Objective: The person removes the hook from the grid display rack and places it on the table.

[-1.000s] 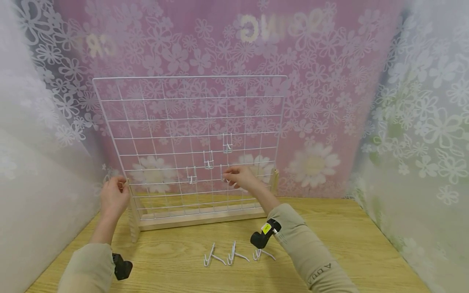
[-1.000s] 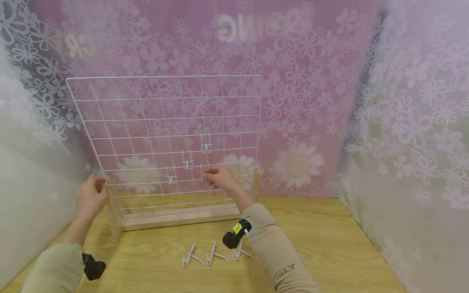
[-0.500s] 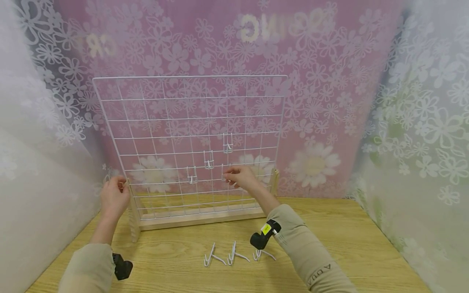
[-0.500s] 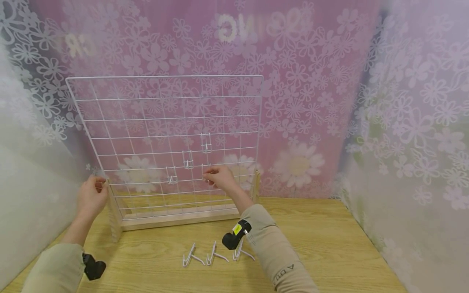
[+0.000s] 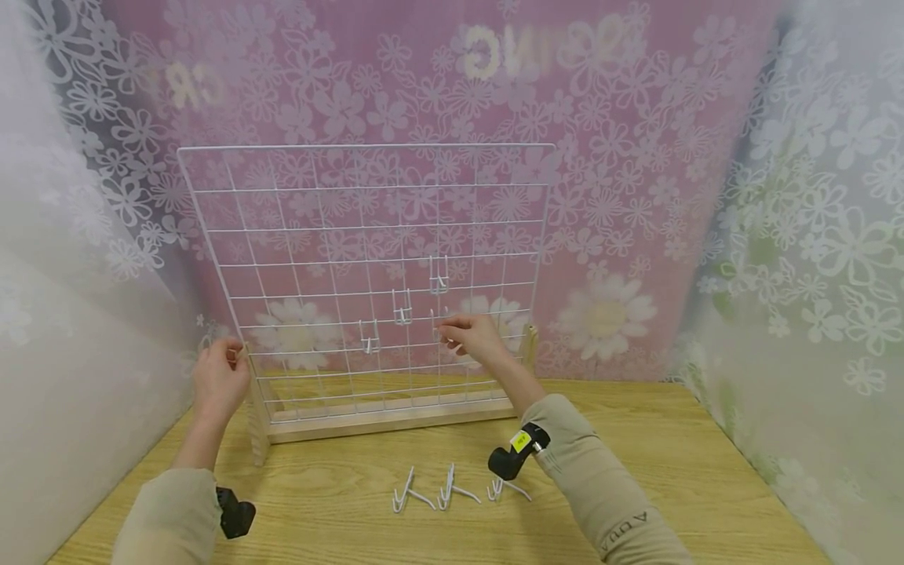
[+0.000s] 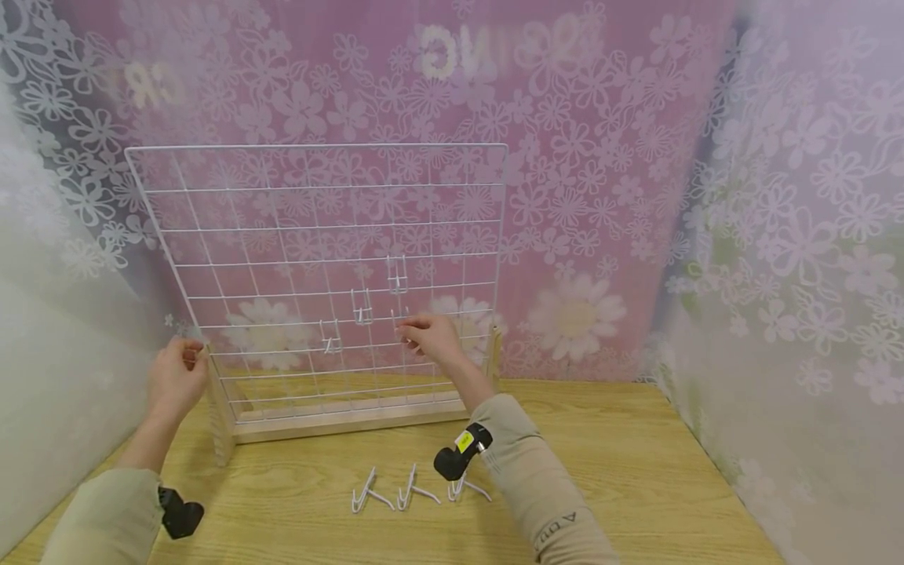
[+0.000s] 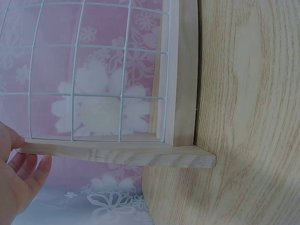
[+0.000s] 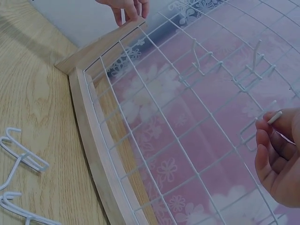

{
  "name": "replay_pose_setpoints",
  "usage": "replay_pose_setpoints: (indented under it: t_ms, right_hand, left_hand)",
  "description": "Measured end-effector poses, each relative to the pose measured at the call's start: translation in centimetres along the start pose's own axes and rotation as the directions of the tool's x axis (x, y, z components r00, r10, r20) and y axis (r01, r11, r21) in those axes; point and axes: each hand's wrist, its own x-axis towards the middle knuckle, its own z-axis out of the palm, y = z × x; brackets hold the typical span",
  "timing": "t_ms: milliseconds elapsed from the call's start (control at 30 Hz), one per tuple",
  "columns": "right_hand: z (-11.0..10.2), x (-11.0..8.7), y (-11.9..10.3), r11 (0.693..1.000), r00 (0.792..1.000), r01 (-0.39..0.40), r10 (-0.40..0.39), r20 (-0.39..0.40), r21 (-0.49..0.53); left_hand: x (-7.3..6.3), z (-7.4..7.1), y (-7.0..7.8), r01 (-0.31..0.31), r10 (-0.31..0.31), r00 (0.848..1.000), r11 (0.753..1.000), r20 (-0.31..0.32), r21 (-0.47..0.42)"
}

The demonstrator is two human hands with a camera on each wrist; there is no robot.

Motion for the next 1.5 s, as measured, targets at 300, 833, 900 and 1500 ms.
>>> replay_pose_setpoints:
  t_ms: [300, 833, 900, 1500]
  right_hand:
    - [-0.7, -0.6, 0.0, 1.000, 1.000, 0.015, -0.015, 0.012, -0.001]
    - [-3.1, -2.3, 2.3, 0.990, 0.986, 0.140, -0.142, 0.087, 0.029]
    - [-3.3, -2.4, 2.7, 0.992, 0.988, 0.118, -0.120, 0.093, 0.036]
    - [-4.4, -4.0, 5.5, 1.000, 0.994, -0.023, 0.024, 0.105, -0.007]
  left_hand:
    - [0.0, 0.0, 0.0, 0.007, -0.007, 1.000, 1.000, -0.003, -0.006]
    - [0.1, 0.0, 0.0, 0.021, -0.021, 1.000, 1.000, 0.018, -0.001]
    - [0.1, 0.0, -0.1, 0.013, -0.013, 1.000, 1.000, 0.009, -0.003]
    - [-0.1, -0.2, 0.2, 0.011, -0.011, 1.000, 1.000, 0.014, 0.004]
